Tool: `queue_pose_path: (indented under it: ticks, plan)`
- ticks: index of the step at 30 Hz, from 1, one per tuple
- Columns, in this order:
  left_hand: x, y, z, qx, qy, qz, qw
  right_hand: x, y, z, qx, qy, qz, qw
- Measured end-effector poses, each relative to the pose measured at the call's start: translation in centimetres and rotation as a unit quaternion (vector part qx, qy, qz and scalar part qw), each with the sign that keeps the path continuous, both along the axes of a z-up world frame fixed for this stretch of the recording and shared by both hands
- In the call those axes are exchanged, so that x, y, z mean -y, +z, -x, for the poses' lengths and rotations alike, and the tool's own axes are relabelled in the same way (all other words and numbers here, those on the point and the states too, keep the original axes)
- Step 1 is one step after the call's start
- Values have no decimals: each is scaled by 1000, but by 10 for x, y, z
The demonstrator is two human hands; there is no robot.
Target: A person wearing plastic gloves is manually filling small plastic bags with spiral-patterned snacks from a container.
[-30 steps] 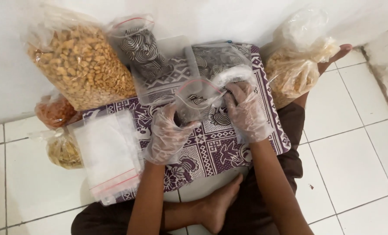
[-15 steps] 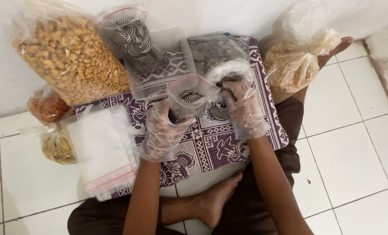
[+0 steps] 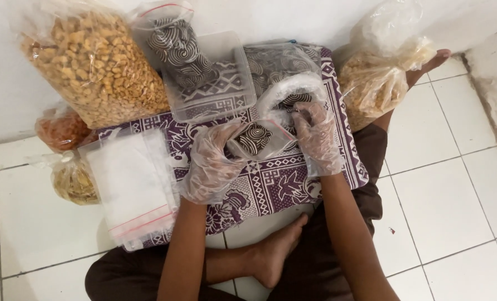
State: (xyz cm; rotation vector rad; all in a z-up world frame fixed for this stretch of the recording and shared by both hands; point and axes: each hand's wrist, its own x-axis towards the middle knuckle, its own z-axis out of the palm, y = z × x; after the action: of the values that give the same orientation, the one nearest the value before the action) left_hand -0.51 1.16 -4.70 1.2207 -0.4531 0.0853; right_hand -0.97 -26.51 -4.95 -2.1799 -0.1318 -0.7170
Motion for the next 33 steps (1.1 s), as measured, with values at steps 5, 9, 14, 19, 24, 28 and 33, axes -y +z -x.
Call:
queue_pose_path:
  ticks: [5, 9, 14, 19, 24, 28, 33]
  plan:
    - [-6, -21, -1, -153, -137, 150, 967, -7, 0, 1, 24, -29, 9, 999]
    - [-10, -39, 0, -296, -263, 292, 871, -7, 25, 6, 31, 45, 30, 998]
    - [-2, 2, -2, 28, -86, -155, 984, -10, 28, 7, 27, 23, 25, 999]
    - [1, 2, -6, 280, 111, -326, 896, -10, 22, 6, 11, -3, 9, 1000]
    - [-4, -33, -14, 222, 0, -346, 912, -8, 19, 4, 11, -8, 8, 1000]
    - [-9, 15, 0, 228, -44, -363, 902, -8, 9, 2, 62, -37, 62, 995]
    - [0, -70, -12, 157, -51, -281, 945, -11, 12, 3, 35, -18, -1, 999]
